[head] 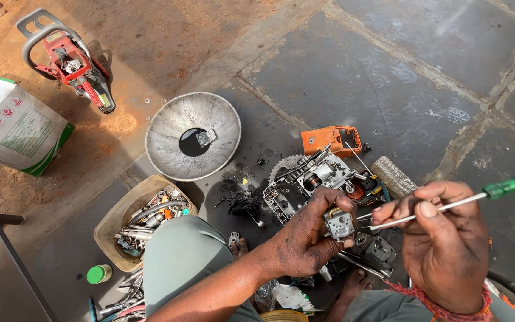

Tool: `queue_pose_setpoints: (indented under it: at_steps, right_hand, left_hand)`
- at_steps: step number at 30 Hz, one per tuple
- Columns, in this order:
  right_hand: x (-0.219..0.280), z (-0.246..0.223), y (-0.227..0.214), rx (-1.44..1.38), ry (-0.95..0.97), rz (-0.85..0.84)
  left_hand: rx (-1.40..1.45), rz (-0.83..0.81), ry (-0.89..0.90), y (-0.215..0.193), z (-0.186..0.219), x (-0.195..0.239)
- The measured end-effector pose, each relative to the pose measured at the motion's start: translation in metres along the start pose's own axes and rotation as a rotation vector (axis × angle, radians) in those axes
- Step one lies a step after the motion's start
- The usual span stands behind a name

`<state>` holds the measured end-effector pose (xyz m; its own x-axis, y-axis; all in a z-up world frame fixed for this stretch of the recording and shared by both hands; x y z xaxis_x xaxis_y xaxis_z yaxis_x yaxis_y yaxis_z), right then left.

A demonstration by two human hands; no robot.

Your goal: The person sits on the ground repairing a chainsaw engine. They disassemble the cylinder and piston, clean parts by hand, and use a screwdriver to unscrew and reassemble small carburetor components over a spread of tools and parts.

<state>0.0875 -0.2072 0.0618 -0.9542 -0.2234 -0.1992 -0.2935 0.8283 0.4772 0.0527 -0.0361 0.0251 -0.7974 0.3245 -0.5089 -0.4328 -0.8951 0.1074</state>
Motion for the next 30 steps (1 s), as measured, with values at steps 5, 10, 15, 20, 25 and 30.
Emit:
queue_pose_setpoints:
  at_steps: [5,10,15,20,25,30]
  right_hand:
    - [-0.017,0.045,-0.023,0.011,0.148,0.144]
    - [0.014,0.142,-0.034,-0.501,0.588,0.222]
    - [0.006,0.121,-0.012,-0.506,0.539,0.188]
    - [0.008,0.119,-0.009,-0.480,0.616,0.167]
    - [0.012,0.124,-0.013,-0.474,0.684,0.119]
    - [0.004,0.114,-0.019,-0.443,0.689,0.172]
  left_hand:
    - [-0.149,0.016,-0.094,-0.004,0.015,-0.010]
    - [-0.725,0.016,-0.041,-0.001,0.060,-0.035]
    - [-1.078,-0.154,-0.088,0.007,0.061,-0.046]
    - [-1.262,-0.348,-0.159,0.011,0.052,-0.051]
    - [-1.309,-0.406,-0.156,0.019,0.046,-0.054]
    - [-1.284,-0.412,-0.211,0.010,0.035,-0.059]
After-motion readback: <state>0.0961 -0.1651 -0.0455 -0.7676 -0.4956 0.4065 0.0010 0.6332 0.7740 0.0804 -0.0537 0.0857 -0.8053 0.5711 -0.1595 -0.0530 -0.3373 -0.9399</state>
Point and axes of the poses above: each hand's wrist, its own x-axis away from the middle knuckle, its own y-axis out of the palm, z = x × y, the point moved 8 cm from there along -x, towards the middle knuckle, and after that the axes turned 4 degrees about y, right-handed, at the moved point
